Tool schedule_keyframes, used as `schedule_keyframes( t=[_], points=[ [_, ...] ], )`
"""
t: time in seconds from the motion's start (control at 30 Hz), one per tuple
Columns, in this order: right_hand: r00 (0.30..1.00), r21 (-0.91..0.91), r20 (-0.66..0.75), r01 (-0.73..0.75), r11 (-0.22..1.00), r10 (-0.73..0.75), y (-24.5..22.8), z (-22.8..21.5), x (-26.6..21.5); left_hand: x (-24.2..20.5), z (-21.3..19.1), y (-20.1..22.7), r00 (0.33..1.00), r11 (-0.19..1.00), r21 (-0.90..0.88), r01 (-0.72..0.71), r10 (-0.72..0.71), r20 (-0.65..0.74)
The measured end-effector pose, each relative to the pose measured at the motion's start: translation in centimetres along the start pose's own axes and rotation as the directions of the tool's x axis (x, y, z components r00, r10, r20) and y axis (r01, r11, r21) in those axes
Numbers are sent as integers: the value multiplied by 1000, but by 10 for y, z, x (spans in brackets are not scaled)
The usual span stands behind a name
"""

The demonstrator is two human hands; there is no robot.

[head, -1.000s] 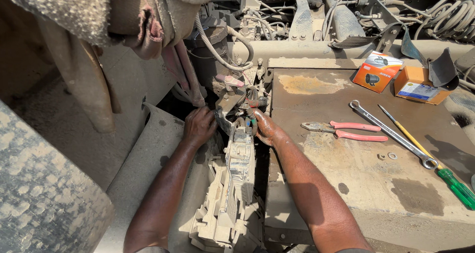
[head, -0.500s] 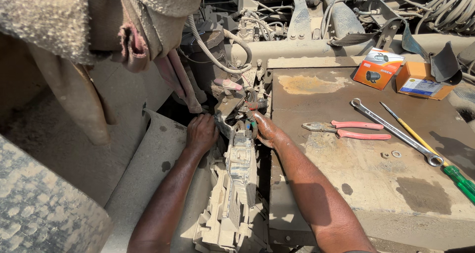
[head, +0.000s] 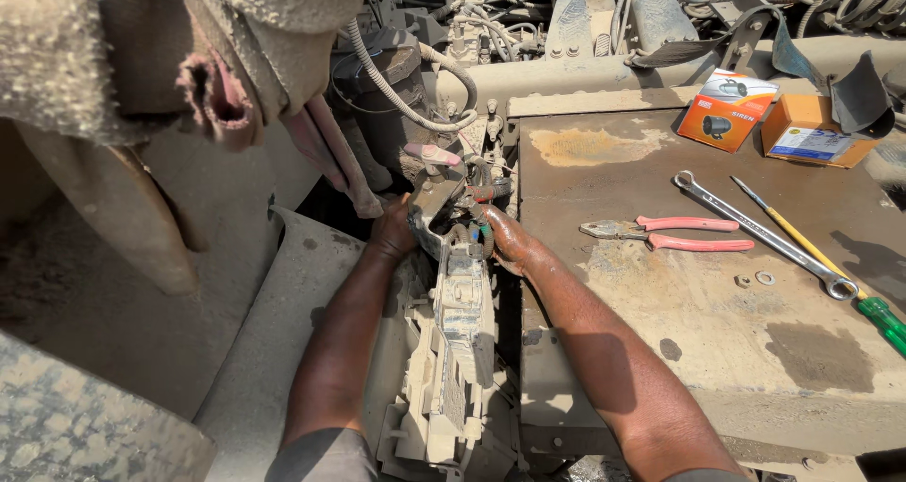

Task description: The person works on the internal components of a truck, cleaning parts with a spray bottle and using a wrench to tighten or loosen bolts on a metal assembly.

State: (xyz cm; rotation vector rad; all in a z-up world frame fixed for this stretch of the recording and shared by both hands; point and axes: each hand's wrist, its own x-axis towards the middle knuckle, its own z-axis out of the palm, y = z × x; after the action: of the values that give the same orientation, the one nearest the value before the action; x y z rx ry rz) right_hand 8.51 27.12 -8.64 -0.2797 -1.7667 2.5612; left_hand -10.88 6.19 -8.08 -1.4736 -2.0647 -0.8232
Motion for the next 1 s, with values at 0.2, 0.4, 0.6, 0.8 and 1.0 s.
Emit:
schedule_keyframes(
  t=[0.2,0.4,0.6,0.8,1.0],
  points=[
    [999,4,-26,-29,1000,29,-1,1,-2,6,-71,42,867,924,353,150,-295,402],
    [992,69,83,86,994,-91,6,-4,4,11,-100,96,867,881,305,361,-438,238],
    [1000,-14,-16,1,1000,-1,-18,15,-19,-2,-132,126,725,785,136,605,-613,314],
    [1000,21,-26,-16,1000,17,-21,17,-20,-30,-125,120,941,939,222,262,-300,159],
    [1000,84,-5,-17,996,17,-22,21,-26,-26,-120,123,972,940,334,65,-135,191]
  ],
)
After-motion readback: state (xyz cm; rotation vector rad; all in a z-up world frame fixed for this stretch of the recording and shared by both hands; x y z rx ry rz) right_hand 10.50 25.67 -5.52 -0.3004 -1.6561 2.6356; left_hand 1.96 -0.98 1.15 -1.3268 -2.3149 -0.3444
